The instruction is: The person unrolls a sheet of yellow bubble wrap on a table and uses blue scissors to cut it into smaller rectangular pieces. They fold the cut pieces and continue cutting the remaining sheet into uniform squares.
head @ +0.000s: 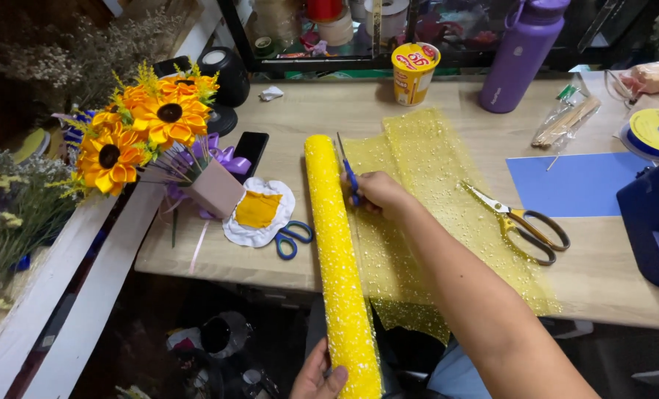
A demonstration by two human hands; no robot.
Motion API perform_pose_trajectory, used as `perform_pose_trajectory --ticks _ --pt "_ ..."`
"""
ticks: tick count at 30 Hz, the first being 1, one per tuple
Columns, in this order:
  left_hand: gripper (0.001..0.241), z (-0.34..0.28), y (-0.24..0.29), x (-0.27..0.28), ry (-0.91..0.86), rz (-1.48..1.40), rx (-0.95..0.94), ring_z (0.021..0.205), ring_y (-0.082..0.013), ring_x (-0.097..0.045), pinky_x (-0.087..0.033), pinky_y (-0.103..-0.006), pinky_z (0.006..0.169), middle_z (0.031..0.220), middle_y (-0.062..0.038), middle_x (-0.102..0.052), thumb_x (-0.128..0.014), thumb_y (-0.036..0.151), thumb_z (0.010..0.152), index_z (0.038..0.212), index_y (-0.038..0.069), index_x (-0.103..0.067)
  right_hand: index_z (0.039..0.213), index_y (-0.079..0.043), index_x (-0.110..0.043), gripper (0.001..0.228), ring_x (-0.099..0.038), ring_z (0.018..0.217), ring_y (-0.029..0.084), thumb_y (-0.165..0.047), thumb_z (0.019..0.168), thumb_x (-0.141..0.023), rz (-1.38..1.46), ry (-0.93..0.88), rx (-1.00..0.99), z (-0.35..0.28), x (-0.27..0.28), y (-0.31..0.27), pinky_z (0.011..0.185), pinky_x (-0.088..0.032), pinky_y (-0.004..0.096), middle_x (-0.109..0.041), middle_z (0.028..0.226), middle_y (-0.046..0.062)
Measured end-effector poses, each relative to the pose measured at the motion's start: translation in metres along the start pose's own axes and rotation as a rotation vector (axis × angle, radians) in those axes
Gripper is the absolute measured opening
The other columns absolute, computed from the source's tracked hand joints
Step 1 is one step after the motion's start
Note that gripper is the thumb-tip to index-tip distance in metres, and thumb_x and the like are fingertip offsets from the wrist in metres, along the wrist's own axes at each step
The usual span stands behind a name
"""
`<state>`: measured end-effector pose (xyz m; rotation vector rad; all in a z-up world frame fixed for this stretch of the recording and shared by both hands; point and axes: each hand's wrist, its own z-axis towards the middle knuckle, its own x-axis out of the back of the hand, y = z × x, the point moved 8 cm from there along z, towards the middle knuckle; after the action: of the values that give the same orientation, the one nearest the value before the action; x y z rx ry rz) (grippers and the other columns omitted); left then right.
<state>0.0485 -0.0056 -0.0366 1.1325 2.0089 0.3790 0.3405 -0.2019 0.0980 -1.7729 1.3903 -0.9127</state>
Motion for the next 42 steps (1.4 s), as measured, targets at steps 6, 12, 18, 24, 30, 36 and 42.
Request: perform_pose_trajectory --ticks 6,12,18,24,30,36,42 --pt "0.081 0.013 0.045 0.015 0.042 0.425 -0.283 0.130 -0.0166 -0.062 -0.051 -0.0346 0.109 0.151 -0.005 -0.063 -0.076 0.019 0.080 0.155 0.013 -0.046 0.096 -0.011 -0.060 0.031 -0.045 0.049 0.005 -0.039 0.108 -0.057 0.239 -0.102 0.111 0.004 0.012 0.009 0.041 -0.038 0.019 -0.063 0.074 0.001" --pt "0.067 -0.028 0.176 -0.083 0.025 0.759 -0.733 0.143 -0.0567 -0.034 -0.030 -0.0631 0.119 0.150 -0.043 -0.039 -0.063 0.006 0.096 0.152 -0.015 -0.032 0.089 -0.012 -0.065 0.039 -0.055 0.043 0.015 -0.049 0.092 -0.077 0.129 0.155 0.318 -0.015 0.057 0.014 0.038 -0.044 0.025 -0.052 0.058 0.004" --pt "0.061 0.077 0.268 -0.113 0.127 1.102 -0.913 0.134 -0.0518 -0.050 -0.042 -0.0567 0.114 0.138 -0.040 -0.052 -0.068 0.014 0.097 0.147 -0.013 -0.044 0.100 -0.011 -0.076 0.038 -0.066 0.057 0.025 -0.048 0.093 -0.074 -0.403 0.394 0.192 -0.138 0.121 0.017 0.059 -0.049 0.033 -0.065 0.062 0.015" --pt "0.065 0.110 0.285 -0.126 0.383 1.494 -0.907 0.110 -0.0461 -0.064 -0.048 -0.0520 0.094 0.120 -0.023 -0.070 -0.063 0.035 0.083 0.143 0.011 -0.053 0.121 -0.018 -0.075 0.040 -0.069 0.108 0.035 -0.046 0.094 -0.067 -0.832 0.690 -0.159 -0.218 0.241 0.079 0.087 -0.048 0.043 -0.079 0.110 0.017" --pt "0.064 0.079 0.284 -0.121 0.485 1.708 -0.694 0.114 -0.0528 -0.060 -0.047 -0.0626 0.093 0.126 -0.030 -0.062 -0.061 0.036 0.087 0.140 0.003 -0.046 0.123 -0.019 -0.076 0.045 -0.071 0.115 0.041 -0.048 0.093 -0.061 -1.010 0.755 -0.432 -0.250 0.297 0.155 0.093 -0.054 0.049 -0.078 0.120 0.018" --pt "0.052 0.068 0.251 -0.178 0.308 1.780 -1.334 0.110 -0.0448 -0.062 -0.047 -0.0494 0.103 0.116 -0.028 -0.068 -0.076 0.014 0.070 0.118 -0.003 -0.069 0.123 -0.011 -0.063 0.045 -0.070 0.110 0.043 -0.044 0.093 -0.062 -0.987 0.699 -0.503 -0.253 0.280 0.150 0.084 -0.052 0.051 -0.076 0.118 0.020" --pt "0.070 0.069 0.128 -0.201 -0.829 1.877 -1.235 0.146 -0.0429 -0.040 -0.027 -0.0495 0.123 0.151 -0.026 -0.050 -0.073 0.011 0.065 0.135 0.007 -0.065 0.124 -0.016 -0.071 0.043 -0.070 0.112 0.042 -0.038 0.088 -0.066 -1.015 0.730 -0.282 -0.250 0.260 0.129 0.089 -0.055 0.051 -0.072 0.126 0.016"
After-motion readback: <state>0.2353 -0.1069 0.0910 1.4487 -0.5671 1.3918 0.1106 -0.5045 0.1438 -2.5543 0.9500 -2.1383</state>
